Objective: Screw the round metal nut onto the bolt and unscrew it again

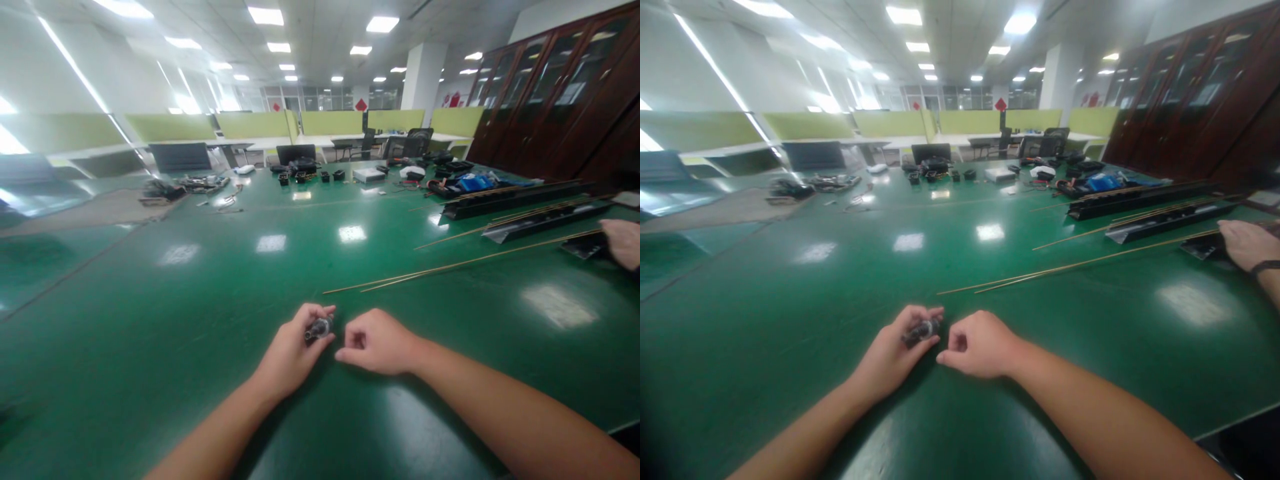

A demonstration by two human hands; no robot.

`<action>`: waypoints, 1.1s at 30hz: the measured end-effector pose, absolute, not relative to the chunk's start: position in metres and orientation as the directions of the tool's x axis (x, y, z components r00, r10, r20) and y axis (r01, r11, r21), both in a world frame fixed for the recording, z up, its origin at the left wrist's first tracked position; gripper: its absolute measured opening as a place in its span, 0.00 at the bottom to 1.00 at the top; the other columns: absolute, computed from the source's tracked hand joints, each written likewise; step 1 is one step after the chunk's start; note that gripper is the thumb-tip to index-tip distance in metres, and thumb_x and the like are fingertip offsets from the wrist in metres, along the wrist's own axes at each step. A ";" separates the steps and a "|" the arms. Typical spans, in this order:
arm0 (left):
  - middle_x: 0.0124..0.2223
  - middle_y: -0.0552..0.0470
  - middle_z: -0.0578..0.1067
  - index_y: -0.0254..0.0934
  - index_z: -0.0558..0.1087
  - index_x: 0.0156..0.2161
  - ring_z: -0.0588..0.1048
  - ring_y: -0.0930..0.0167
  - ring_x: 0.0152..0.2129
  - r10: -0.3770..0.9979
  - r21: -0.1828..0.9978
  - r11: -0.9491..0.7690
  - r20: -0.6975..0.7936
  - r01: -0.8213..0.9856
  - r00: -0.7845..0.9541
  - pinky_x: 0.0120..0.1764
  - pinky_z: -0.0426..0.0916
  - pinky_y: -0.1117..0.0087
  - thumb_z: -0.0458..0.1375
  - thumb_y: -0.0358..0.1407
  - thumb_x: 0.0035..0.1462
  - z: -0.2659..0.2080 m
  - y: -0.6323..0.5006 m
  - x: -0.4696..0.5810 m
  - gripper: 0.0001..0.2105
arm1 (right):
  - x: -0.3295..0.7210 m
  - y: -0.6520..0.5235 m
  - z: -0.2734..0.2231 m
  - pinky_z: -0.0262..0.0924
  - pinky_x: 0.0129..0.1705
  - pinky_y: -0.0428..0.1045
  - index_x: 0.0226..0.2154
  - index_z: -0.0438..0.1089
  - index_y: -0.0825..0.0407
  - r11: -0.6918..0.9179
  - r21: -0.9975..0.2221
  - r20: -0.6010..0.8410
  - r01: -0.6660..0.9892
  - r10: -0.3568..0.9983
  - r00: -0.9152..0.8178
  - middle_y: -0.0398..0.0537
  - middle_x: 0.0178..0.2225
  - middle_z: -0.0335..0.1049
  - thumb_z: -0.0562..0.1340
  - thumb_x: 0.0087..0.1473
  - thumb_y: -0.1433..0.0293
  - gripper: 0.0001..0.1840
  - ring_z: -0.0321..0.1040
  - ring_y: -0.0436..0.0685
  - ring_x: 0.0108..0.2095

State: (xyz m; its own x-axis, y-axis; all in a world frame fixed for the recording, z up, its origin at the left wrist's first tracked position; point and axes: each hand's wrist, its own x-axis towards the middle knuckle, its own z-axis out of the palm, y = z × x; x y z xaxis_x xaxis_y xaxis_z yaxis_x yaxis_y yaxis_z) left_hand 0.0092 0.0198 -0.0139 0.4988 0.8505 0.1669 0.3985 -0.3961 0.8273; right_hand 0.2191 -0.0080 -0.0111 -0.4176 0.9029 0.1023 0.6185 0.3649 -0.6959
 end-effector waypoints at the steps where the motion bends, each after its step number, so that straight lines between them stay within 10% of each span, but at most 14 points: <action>1: 0.54 0.48 0.74 0.41 0.64 0.45 0.73 0.67 0.52 0.847 0.820 -0.405 0.171 0.404 0.503 0.54 0.69 0.62 0.58 0.36 0.60 -0.013 0.020 0.009 0.10 | 0.219 -0.008 -0.011 0.51 0.26 0.43 0.23 0.73 0.54 0.369 -0.694 0.105 0.619 0.902 -0.420 0.41 0.23 0.74 0.67 0.50 0.61 0.14 0.65 0.48 0.23; 17: 0.44 0.53 0.78 0.42 0.72 0.46 0.77 0.69 0.40 0.845 0.711 -0.478 0.211 0.515 0.492 0.43 0.71 0.69 0.64 0.34 0.54 -0.008 0.018 0.011 0.13 | 0.218 -0.009 -0.013 0.51 0.26 0.43 0.22 0.71 0.53 0.361 -0.724 0.104 0.587 0.899 -0.425 0.41 0.22 0.72 0.67 0.51 0.61 0.14 0.64 0.48 0.22; 23: 0.43 0.53 0.78 0.43 0.74 0.46 0.76 0.69 0.40 0.807 0.663 -0.553 0.277 0.504 0.521 0.45 0.69 0.68 0.63 0.34 0.55 -0.007 0.018 0.010 0.12 | 0.218 -0.007 -0.012 0.53 0.25 0.42 0.40 0.70 0.51 0.275 -0.803 0.118 0.528 0.943 -0.312 0.39 0.25 0.72 0.68 0.50 0.63 0.16 0.66 0.48 0.23; 33: 0.45 0.52 0.78 0.42 0.71 0.50 0.77 0.68 0.41 0.811 0.637 -0.571 0.338 0.518 0.478 0.47 0.71 0.68 0.64 0.34 0.53 -0.008 0.017 0.009 0.18 | 0.219 -0.007 -0.012 0.57 0.29 0.44 0.42 0.69 0.51 0.310 -0.814 0.161 0.492 0.933 -0.322 0.42 0.29 0.73 0.67 0.50 0.65 0.15 0.67 0.50 0.27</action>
State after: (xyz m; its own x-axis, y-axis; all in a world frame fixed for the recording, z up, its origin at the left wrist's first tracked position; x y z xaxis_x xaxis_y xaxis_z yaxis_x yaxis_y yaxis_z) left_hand 0.0093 0.0172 -0.0077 0.4777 0.8109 0.3380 0.5183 -0.5708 0.6369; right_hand 0.2186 -0.0070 -0.0120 -0.3220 0.9330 0.1608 0.4919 0.3100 -0.8136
